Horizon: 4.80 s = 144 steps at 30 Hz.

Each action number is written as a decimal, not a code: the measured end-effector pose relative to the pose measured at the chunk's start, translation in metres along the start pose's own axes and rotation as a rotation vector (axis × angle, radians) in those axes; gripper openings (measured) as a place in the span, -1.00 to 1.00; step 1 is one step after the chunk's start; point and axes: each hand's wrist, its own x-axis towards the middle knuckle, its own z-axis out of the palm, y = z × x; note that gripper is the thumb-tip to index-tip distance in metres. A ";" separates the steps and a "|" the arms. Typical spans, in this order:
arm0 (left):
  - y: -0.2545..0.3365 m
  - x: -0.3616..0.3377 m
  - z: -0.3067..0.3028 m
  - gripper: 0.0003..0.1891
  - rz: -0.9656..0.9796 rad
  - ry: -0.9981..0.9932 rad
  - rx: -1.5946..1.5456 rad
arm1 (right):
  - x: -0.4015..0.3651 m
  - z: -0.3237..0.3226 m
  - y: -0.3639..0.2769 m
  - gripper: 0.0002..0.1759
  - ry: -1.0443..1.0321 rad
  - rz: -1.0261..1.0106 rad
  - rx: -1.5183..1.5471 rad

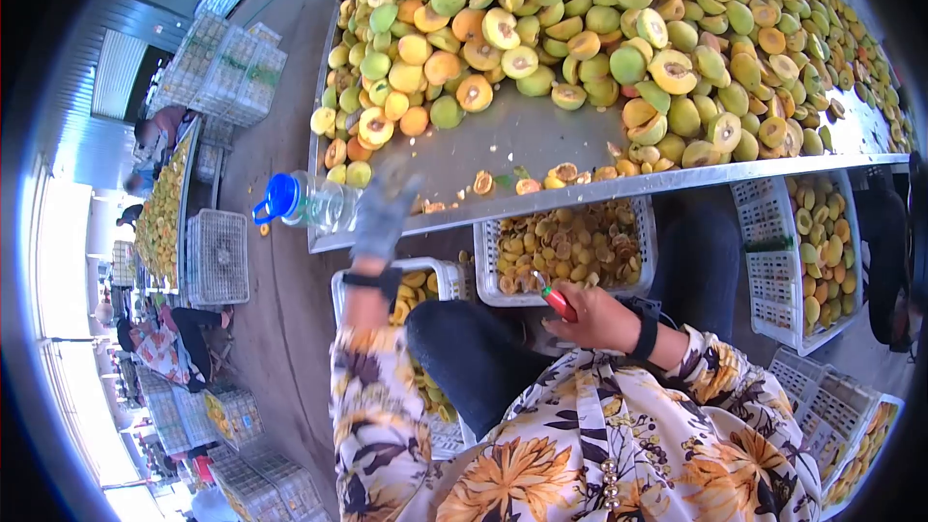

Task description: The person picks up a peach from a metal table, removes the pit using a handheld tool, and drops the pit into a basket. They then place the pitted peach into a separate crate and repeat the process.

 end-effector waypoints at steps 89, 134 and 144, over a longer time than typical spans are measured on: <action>0.114 -0.117 0.107 -0.84 -0.497 0.130 -1.467 | -0.002 0.001 -0.026 -0.90 0.112 -0.134 -0.083; 0.084 -0.137 0.123 -0.70 -0.503 -0.061 -1.528 | -0.012 0.012 -0.036 -0.82 -0.491 0.517 1.009; 0.084 -0.135 0.128 -0.79 -0.582 0.048 -1.616 | -0.011 0.021 -0.042 -0.82 -0.332 0.463 0.704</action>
